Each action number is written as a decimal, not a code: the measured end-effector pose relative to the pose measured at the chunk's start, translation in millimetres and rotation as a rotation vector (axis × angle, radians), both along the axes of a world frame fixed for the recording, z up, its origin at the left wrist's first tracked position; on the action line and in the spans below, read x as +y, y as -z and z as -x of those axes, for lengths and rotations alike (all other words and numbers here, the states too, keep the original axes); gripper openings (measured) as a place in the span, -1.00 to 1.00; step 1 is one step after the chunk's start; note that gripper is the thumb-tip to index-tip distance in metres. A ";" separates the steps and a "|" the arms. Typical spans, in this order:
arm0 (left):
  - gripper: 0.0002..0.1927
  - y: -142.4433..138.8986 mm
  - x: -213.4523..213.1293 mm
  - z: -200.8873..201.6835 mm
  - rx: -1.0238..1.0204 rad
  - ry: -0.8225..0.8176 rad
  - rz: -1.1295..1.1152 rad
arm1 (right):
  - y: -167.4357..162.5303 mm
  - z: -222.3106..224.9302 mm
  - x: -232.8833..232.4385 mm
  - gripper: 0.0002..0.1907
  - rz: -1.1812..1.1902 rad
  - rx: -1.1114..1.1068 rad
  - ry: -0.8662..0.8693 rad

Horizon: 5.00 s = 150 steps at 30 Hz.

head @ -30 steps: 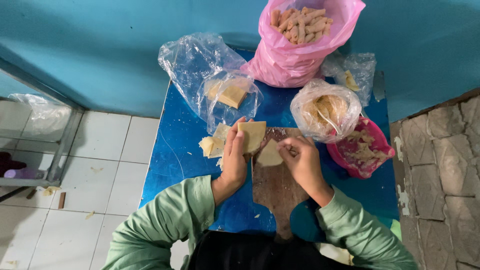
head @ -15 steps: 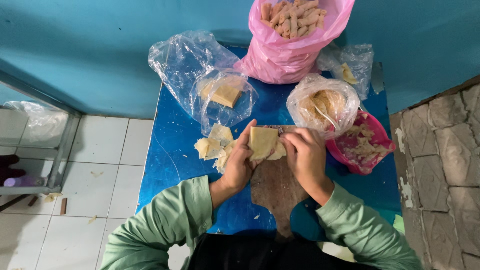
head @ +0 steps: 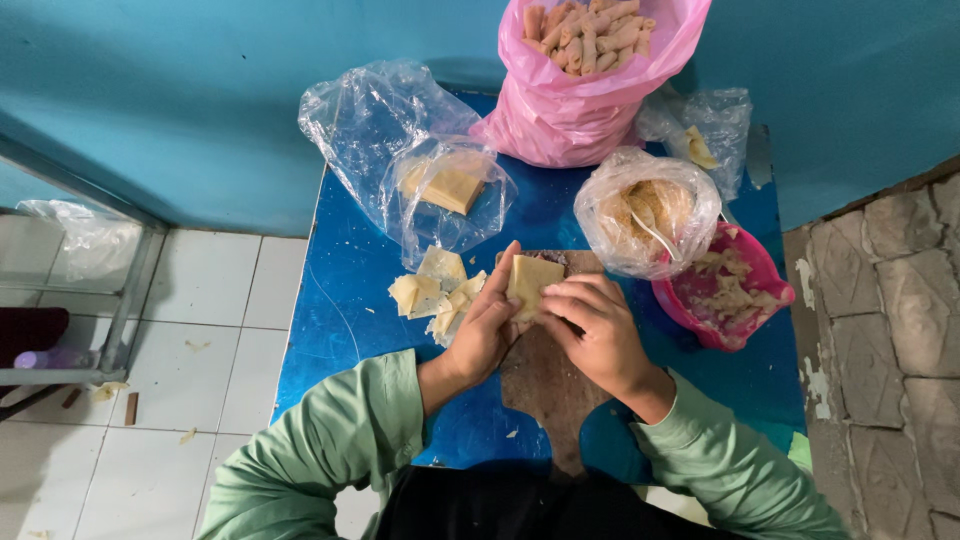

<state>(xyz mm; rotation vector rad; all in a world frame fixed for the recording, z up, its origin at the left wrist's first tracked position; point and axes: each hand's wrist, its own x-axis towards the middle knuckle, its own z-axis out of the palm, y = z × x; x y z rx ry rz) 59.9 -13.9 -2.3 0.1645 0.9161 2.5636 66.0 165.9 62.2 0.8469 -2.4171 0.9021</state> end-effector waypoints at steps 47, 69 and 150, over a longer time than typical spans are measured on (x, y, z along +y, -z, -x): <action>-0.15 3.0 5.0 7.6 0.166 -0.227 0.177 | 1.9 -10.3 -4.0 -0.54 0.031 -0.034 0.093; -0.10 2.0 -5.0 8.4 0.098 -0.326 0.241 | 14.6 -12.2 9.9 -0.83 -0.207 -0.074 0.183; 0.00 -5.7 -8.2 3.1 0.098 -0.184 0.190 | 27.4 -19.4 22.8 -0.93 -0.119 -0.162 0.358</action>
